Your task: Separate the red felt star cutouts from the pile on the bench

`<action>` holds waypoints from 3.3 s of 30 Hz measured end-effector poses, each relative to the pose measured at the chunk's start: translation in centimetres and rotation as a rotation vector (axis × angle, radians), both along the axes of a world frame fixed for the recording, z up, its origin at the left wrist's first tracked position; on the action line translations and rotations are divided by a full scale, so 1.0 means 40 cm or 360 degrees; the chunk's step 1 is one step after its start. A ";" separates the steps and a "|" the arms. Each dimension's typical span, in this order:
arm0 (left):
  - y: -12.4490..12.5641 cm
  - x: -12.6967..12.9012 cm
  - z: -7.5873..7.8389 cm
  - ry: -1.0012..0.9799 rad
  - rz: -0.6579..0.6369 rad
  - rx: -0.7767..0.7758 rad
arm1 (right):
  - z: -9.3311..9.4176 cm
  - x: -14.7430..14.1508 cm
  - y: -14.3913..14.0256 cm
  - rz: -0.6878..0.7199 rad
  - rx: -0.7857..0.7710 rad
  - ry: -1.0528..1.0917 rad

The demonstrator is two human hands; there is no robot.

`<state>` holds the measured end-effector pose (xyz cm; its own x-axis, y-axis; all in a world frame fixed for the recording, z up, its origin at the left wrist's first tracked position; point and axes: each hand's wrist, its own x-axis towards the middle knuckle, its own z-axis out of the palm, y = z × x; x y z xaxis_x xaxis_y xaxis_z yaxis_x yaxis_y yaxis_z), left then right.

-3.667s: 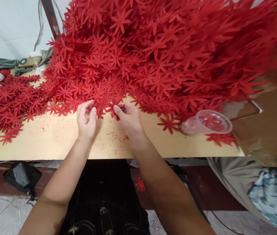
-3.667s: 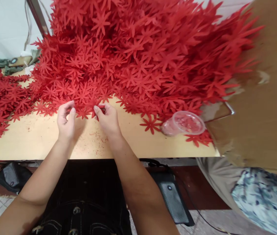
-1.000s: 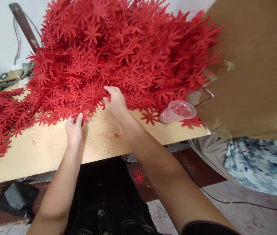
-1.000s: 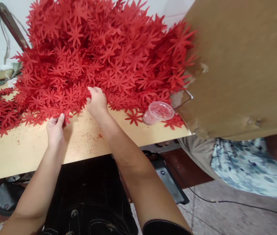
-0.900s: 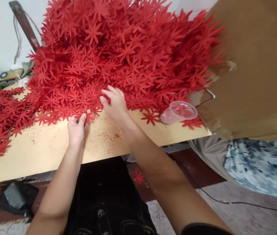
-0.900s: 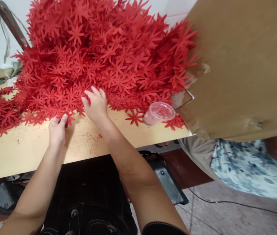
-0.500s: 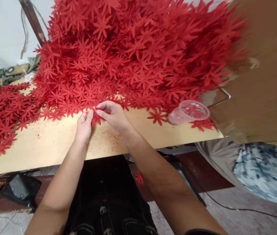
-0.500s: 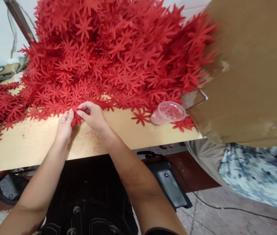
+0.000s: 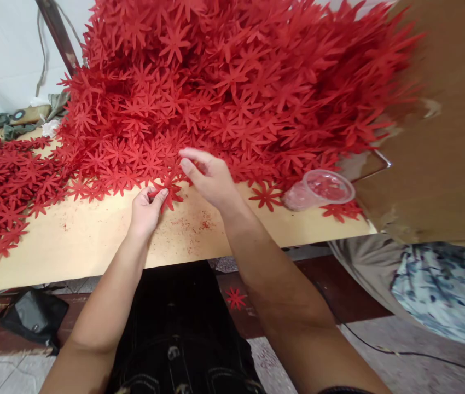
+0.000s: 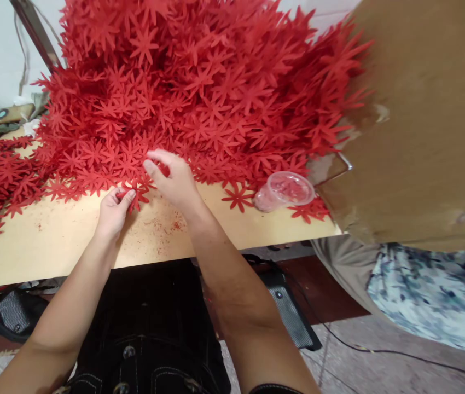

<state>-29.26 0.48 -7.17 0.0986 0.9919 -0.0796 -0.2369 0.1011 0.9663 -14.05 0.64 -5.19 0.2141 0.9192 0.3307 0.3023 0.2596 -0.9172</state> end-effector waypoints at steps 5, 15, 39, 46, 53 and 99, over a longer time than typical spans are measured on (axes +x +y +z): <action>0.003 -0.002 -0.005 -0.0080 -0.0028 0.0064 | -0.012 -0.069 -0.046 0.0582 -0.0370 0.0459; 0.003 0.003 -0.015 -0.0069 -0.0122 0.0113 | -0.060 -0.034 0.023 -0.0155 -0.0107 0.0313; -0.001 -0.010 -0.002 -0.0049 -0.0191 0.0180 | -0.058 -0.041 -0.010 0.0341 -0.0327 0.0678; 0.002 -0.010 -0.008 -0.0145 -0.0213 0.0176 | -0.047 -0.050 -0.023 0.0567 -0.0524 0.0832; 0.015 -0.014 -0.018 -0.0087 0.0017 0.0218 | -0.052 -0.007 -0.001 0.0139 -0.0241 0.0891; 0.056 -0.039 -0.002 0.0077 0.0355 0.0056 | -0.083 0.018 0.028 -0.0107 -0.0325 0.0085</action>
<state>-30.82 2.74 -7.26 -0.1262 0.9910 -0.0437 -0.2029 0.0173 0.9790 -13.32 1.75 -8.52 0.2891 0.9490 0.1259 0.2622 0.0480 -0.9638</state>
